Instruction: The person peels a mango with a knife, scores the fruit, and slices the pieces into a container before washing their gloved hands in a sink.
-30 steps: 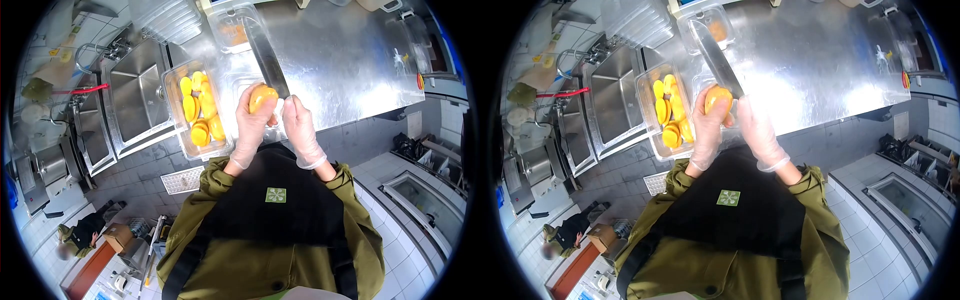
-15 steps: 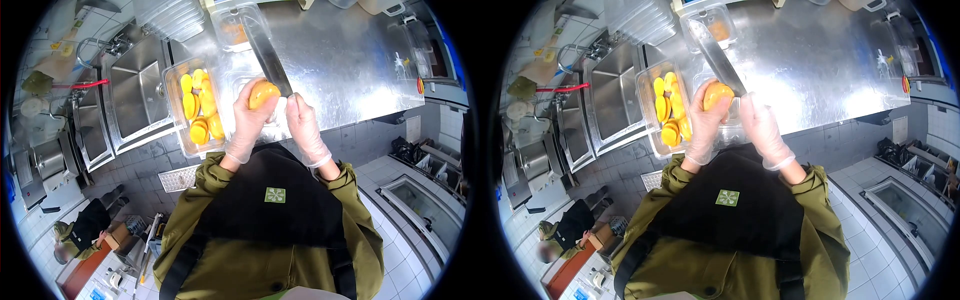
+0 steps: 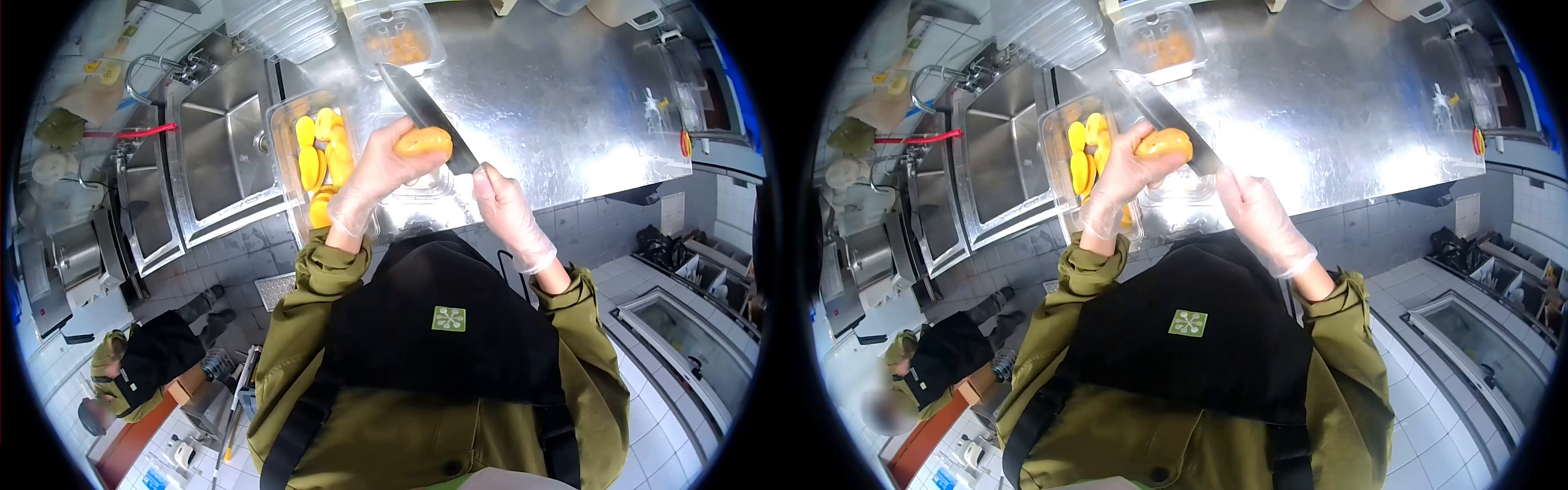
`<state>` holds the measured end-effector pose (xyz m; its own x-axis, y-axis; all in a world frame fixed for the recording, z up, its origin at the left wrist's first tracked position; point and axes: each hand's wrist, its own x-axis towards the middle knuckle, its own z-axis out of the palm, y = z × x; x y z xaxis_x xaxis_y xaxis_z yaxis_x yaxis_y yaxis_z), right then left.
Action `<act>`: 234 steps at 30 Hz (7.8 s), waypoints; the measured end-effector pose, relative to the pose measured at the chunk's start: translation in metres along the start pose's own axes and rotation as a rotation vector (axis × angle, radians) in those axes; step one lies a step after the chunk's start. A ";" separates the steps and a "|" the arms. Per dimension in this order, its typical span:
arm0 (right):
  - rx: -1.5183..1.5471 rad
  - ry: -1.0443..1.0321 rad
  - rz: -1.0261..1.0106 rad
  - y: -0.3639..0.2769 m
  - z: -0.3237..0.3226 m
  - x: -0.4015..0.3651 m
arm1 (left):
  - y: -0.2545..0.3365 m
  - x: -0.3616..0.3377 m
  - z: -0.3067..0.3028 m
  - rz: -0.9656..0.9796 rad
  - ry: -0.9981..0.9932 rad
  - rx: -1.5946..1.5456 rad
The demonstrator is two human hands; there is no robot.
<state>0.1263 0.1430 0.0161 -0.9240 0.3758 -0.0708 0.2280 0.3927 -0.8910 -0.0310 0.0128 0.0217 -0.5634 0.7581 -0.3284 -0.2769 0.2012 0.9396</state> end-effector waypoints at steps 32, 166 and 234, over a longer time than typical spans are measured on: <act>-0.090 -0.095 0.125 0.032 0.038 0.008 | -0.060 0.013 0.009 0.020 0.328 -0.622; 0.596 -0.682 0.393 0.004 0.005 -0.018 | -0.065 0.020 0.011 -0.343 -0.025 -1.486; 0.857 0.121 0.204 -0.002 0.036 0.031 | -0.036 -0.019 0.034 0.447 0.169 -0.475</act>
<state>0.0856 0.1235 -0.0005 -0.8408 0.4746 -0.2605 0.0322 -0.4364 -0.8992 0.0159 0.0119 -0.0022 -0.8067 0.5900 0.0350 -0.2795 -0.4331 0.8569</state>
